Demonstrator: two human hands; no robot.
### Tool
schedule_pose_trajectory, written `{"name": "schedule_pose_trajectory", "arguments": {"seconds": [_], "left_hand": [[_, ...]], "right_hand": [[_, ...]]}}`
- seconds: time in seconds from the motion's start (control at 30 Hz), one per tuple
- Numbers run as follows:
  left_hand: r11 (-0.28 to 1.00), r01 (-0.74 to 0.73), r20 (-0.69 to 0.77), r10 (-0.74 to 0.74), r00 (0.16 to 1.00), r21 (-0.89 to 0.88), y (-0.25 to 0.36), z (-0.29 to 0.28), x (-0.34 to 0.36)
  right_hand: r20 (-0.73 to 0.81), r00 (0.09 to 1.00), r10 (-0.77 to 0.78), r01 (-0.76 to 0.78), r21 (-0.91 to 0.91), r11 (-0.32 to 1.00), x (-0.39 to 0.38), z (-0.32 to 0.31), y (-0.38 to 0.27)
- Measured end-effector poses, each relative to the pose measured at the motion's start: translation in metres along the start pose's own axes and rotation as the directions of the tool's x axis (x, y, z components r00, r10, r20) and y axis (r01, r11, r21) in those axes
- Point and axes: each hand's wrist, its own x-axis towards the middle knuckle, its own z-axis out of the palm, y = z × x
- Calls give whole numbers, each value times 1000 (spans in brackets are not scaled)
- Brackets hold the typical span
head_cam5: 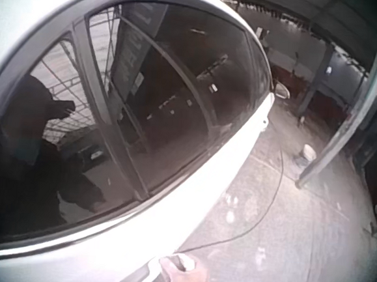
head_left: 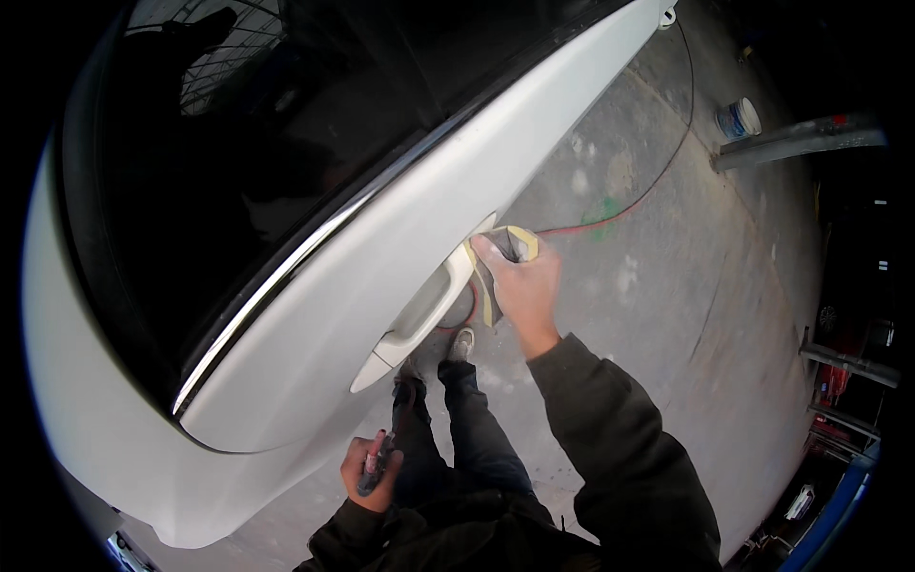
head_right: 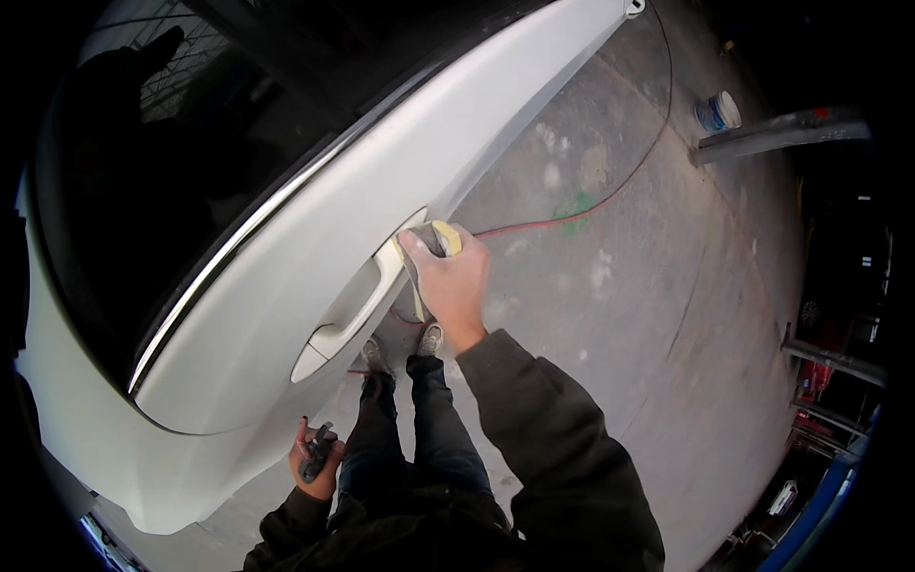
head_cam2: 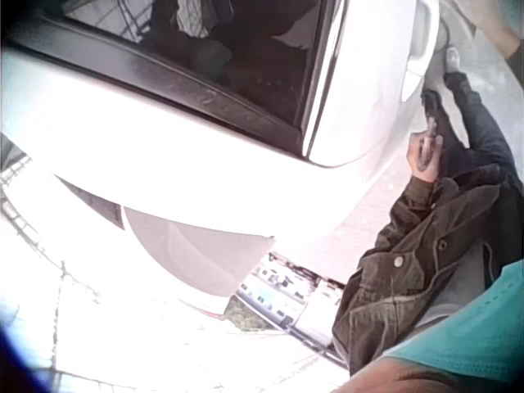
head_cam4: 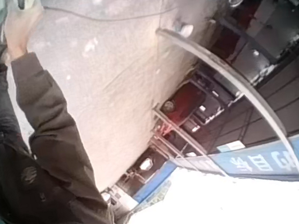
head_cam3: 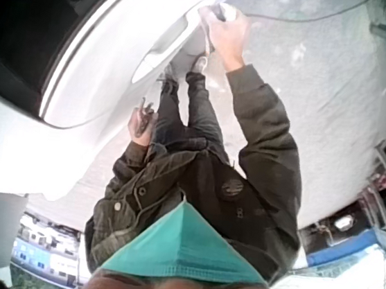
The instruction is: The person sands the surface of a white car door using a sanding block, focusing on the area around the door handle. They repeatedly rub the block over the paint in various directions while holding a spray nozzle in the other hand.
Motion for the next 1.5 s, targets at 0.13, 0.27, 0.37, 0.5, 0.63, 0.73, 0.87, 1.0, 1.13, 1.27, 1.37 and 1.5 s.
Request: {"name": "schedule_pose_trajectory", "arguments": {"seconds": [0.13, 0.27, 0.37, 0.5, 0.63, 0.73, 0.87, 1.0, 1.13, 1.27, 1.37, 1.5], "left_hand": [[1000, -16, -24, 16, 1000, 6, 6, 3, 3], [999, -24, -36, 25, 999, 32, 5, 5, 6], [999, -32, -38, 33, 999, 41, 0, 6, 0], [1000, 11, -53, -10, 999, 19, 6, 6, -2], [985, -92, 5, 92, 996, 147, 3, 0, -3], [980, -121, -18, 125, 992, 155, 1, -5, -6], [989, -71, -57, 79, 995, 128, -10, -3, -11], [994, -35, 5, 34, 999, 105, -11, -1, -8], [996, 72, 7, -72, 997, 53, -9, -1, -11], [996, 20, 24, -22, 999, 84, -6, 2, -3], [995, 80, 34, -82, 996, 57, -10, 0, -4], [993, -11, 56, 5, 998, 117, -7, -7, -4]], "right_hand": [[-32, 999, 6, -6, -19, 1000, -23, 8, 6], [18, 1000, -2, 2, 5, 1000, 14, 0, -5], [-73, 997, 21, -20, 17, 1000, -10, 9, 6], [37, 998, -44, 46, -48, 998, -23, 12, 11], [-94, 994, 47, -41, 72, 997, 34, -19, 9], [-147, 986, 80, -56, 162, 985, 40, -27, 9], [-28, 995, 97, -90, 191, 978, 30, -17, 3], [-119, 993, 3, 5, 72, 997, 12, 0, 14], [-27, 999, 42, -38, 156, 987, 30, -5, 4], [-104, 995, -7, 22, 148, 989, 3, 4, 11], [-83, 996, -33, 32, -13, 999, 31, -20, 1], [-149, 982, -113, 100, -89, 991, 30, -32, -22]]}}
